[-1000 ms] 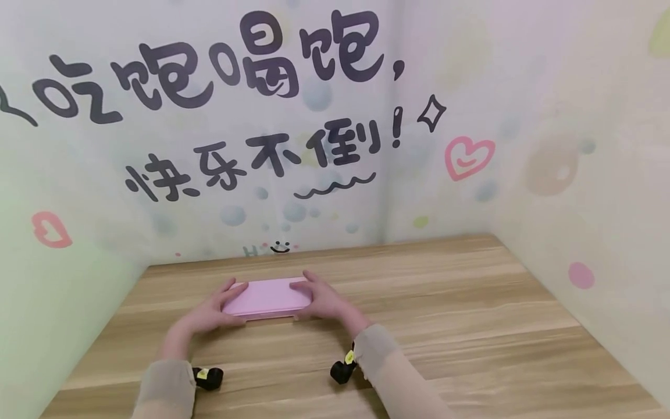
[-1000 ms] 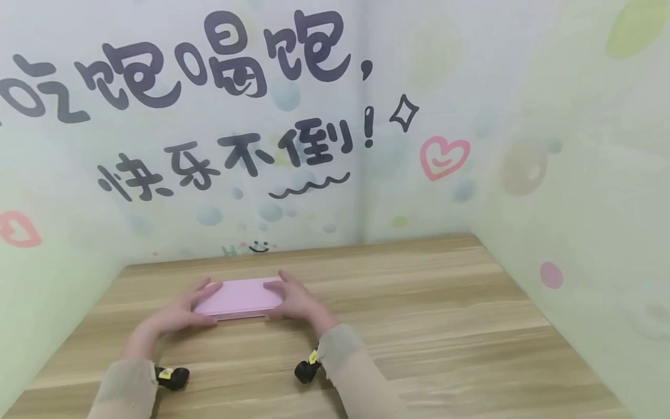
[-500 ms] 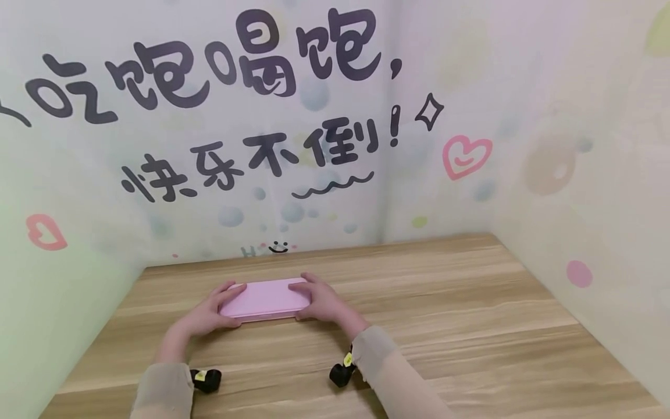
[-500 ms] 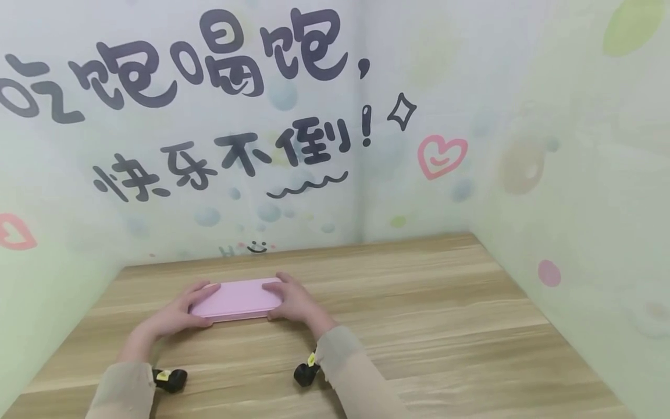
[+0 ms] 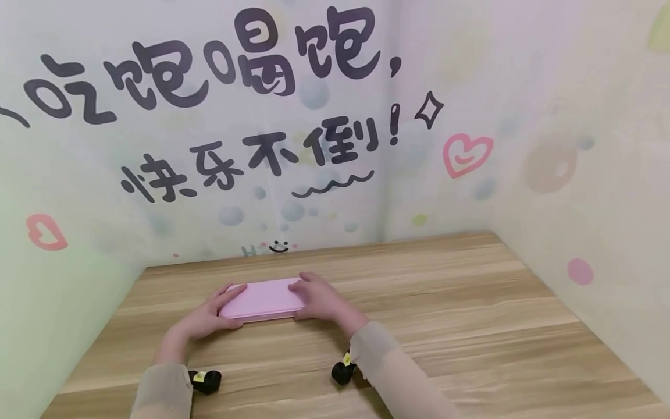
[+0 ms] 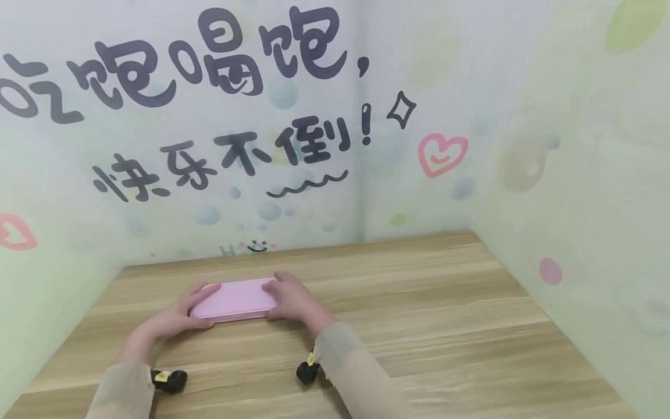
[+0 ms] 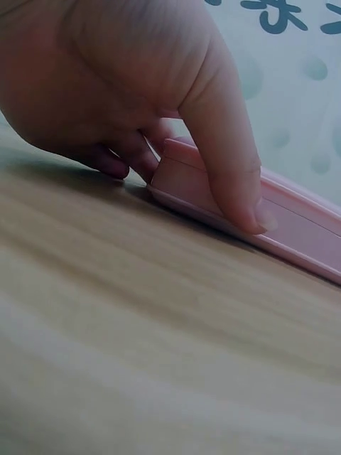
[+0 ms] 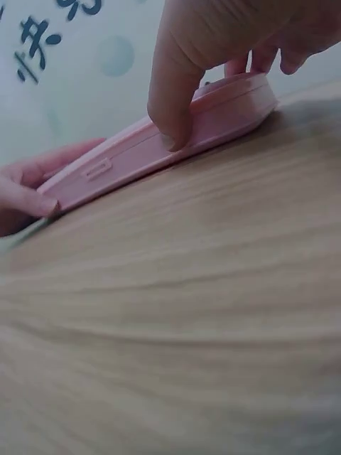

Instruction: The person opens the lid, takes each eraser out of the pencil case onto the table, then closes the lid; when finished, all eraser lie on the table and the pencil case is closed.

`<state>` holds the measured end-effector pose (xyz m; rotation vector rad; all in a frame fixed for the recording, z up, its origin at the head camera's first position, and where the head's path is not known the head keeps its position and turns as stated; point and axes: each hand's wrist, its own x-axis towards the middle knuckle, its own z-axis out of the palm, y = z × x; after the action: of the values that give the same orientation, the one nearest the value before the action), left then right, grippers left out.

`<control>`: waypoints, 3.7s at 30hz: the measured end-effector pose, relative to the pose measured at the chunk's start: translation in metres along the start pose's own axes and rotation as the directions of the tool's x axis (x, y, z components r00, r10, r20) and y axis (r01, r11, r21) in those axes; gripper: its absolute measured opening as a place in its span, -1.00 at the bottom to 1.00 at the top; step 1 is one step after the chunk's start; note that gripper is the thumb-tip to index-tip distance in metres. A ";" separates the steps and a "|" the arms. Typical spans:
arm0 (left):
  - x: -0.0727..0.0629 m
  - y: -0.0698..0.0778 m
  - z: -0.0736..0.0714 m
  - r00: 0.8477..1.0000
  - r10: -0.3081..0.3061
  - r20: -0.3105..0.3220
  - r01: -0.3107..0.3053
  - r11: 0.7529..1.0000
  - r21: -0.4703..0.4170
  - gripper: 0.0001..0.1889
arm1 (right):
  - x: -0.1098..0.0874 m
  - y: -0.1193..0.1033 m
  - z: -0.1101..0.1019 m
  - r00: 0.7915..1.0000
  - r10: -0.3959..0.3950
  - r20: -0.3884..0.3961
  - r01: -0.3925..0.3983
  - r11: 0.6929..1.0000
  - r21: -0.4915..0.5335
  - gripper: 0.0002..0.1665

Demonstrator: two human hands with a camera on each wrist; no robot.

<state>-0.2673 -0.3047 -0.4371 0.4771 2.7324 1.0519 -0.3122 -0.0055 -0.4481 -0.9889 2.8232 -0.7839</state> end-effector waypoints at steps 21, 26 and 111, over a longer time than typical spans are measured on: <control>-0.001 -0.002 0.002 1.000 -0.021 0.017 0.020 1.000 0.016 -0.13 | 0.024 -0.022 -0.001 0.971 -0.133 0.198 0.202 0.903 -0.380 -0.18; -0.003 -0.003 0.003 1.000 -0.025 0.016 0.024 1.000 0.019 -0.13 | 0.024 -0.025 0.001 0.969 -0.137 0.207 0.211 0.893 -0.397 -0.17; 0.000 -0.001 0.004 1.000 -0.022 0.014 0.021 0.998 0.052 -0.10 | 0.003 0.017 -0.022 0.995 -0.052 0.081 0.037 0.984 0.176 -0.18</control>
<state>-0.2665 -0.3033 -0.4405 0.4604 2.7509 0.9711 -0.3291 0.0138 -0.4367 -1.0343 2.6162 -0.9511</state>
